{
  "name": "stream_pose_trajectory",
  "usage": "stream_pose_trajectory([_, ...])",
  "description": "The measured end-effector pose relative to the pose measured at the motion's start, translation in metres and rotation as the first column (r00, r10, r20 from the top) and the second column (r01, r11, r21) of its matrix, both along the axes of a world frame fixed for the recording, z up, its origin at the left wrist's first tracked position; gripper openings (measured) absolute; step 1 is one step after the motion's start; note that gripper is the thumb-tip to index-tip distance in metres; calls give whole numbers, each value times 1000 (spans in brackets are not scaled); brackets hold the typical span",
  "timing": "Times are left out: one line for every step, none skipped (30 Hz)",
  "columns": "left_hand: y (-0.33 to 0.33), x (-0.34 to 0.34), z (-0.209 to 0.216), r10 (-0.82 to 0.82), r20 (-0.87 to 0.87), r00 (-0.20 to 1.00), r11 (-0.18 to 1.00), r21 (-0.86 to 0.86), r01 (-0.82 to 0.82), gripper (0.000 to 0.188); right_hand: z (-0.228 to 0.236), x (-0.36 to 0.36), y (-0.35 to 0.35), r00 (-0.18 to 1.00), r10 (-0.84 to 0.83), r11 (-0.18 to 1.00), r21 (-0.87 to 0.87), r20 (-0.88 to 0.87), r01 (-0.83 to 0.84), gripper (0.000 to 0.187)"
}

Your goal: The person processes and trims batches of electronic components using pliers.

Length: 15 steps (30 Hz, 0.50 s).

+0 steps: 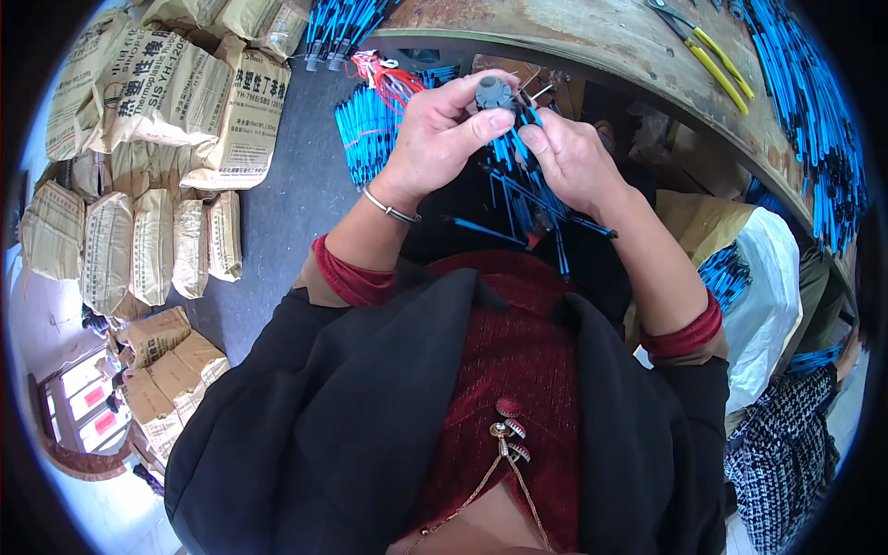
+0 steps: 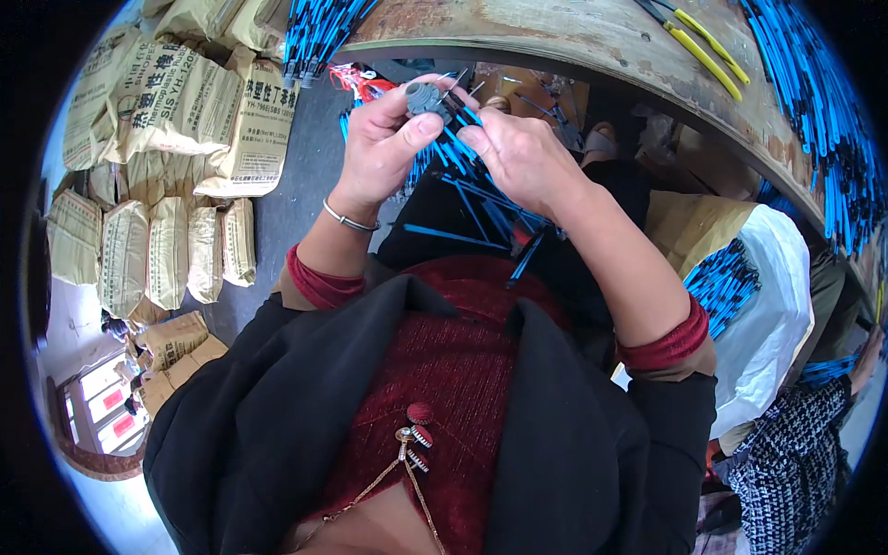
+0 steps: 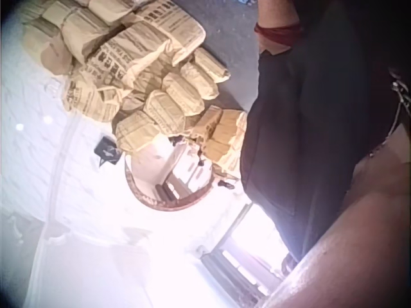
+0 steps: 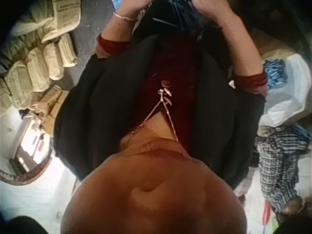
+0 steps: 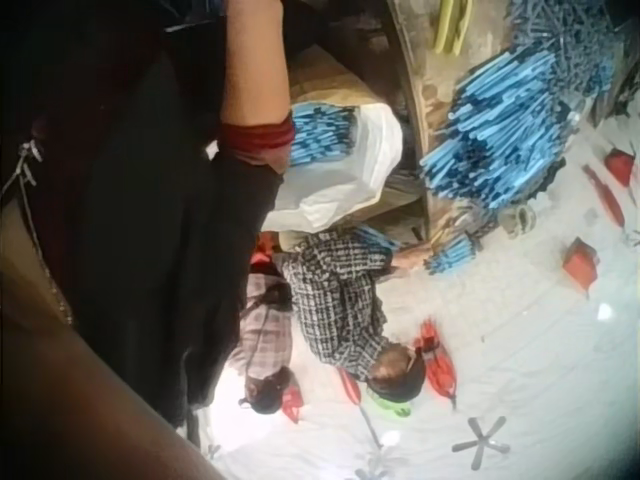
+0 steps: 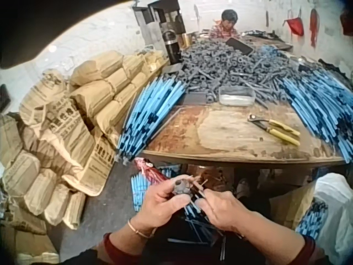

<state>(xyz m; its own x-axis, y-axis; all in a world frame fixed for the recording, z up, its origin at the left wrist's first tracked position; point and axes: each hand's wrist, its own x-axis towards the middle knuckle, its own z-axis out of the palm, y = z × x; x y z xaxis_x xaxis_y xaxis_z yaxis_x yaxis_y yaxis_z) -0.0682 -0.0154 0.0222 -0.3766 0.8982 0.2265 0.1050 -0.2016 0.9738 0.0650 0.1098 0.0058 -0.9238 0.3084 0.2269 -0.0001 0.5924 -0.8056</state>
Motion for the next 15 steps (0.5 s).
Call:
stream_pose_trajectory([2, 2, -1, 35, 42, 999, 999, -6, -35, 29, 0, -1, -2, 1000, 2, 1000, 1, -1, -2, 24])
stream_pose_trajectory([5, 5, -2, 70, 83, 994, 998, -14, -69, 29, -1, -3, -3, 999, -21, 999, 30, -29, 22, 24])
stream_pose_trajectory([7, 7, -3, 105, 124, 987, 994, -24, -102, 30, -2, -4, -5, 997, -42, 997, 57, -58, 46, 24])
stream_pose_trajectory([8, 7, -4, 106, 123, 987, 994, -24, -104, 30, -2, -5, -7, 994, -63, 994, 83, -87, 71, 23])
stream_pose_trajectory([10, 7, -6, 139, 86, 987, 990, -43, -136, 30, -2, -7, -6, 994, -62, 994, 82, -88, 69, 23])
stream_pose_trajectory([12, 7, -7, 171, 48, 984, 984, -62, -168, 30, -1, -11, -4, 996, -60, 995, 81, -66, 65, 23])
stream_pose_trajectory([14, 8, -8, 201, 11, 980, 977, -78, -199, 30, -1, -14, -1, 997, -58, 995, 81, -43, 62, 22])
stream_pose_trajectory([15, 11, -7, 202, 10, 979, 977, -79, -200, 30, -1, -15, 0, 998, -56, 995, 81, -20, 58, 22])
stream_pose_trajectory([15, 15, -6, 216, 16, 976, 974, -77, -214, 29, -1, -15, -1, 998, -55, 995, 80, -20, 57, 22])
stream_pose_trajectory([15, 19, -5, 229, 22, 973, 971, -76, -227, 28, -1, -15, -4, 997, -71, 995, 67, -34, 73, 20])
stream_pose_trajectory([14, 21, -3, 243, 27, 970, 968, -75, -241, 28, -1, -14, -7, 995, -87, 994, 54, -48, 90, 18])
stream_pose_trajectory([14, 21, -1, 244, 27, 969, 968, -75, -241, 28, -1, -13, -11, 993, -104, 993, 42, -63, 106, 17])
stream_pose_trajectory([13, 21, 2, 223, 67, 973, 973, -84, -217, 28, -2, -13, -14, 993, -104, 993, 41, -63, 106, 17])
stream_pose_trajectory([11, 20, 4, 201, 107, 974, 977, -92, -191, 28, -3, -12, -18, 975, -150, 987, 38, -162, 158, 14])
stream_pose_trajectory([11, 19, 5, 178, 148, 973, 981, -99, -165, 28, -4, -10, -21, 946, -195, 977, 29, -260, 209, 13])
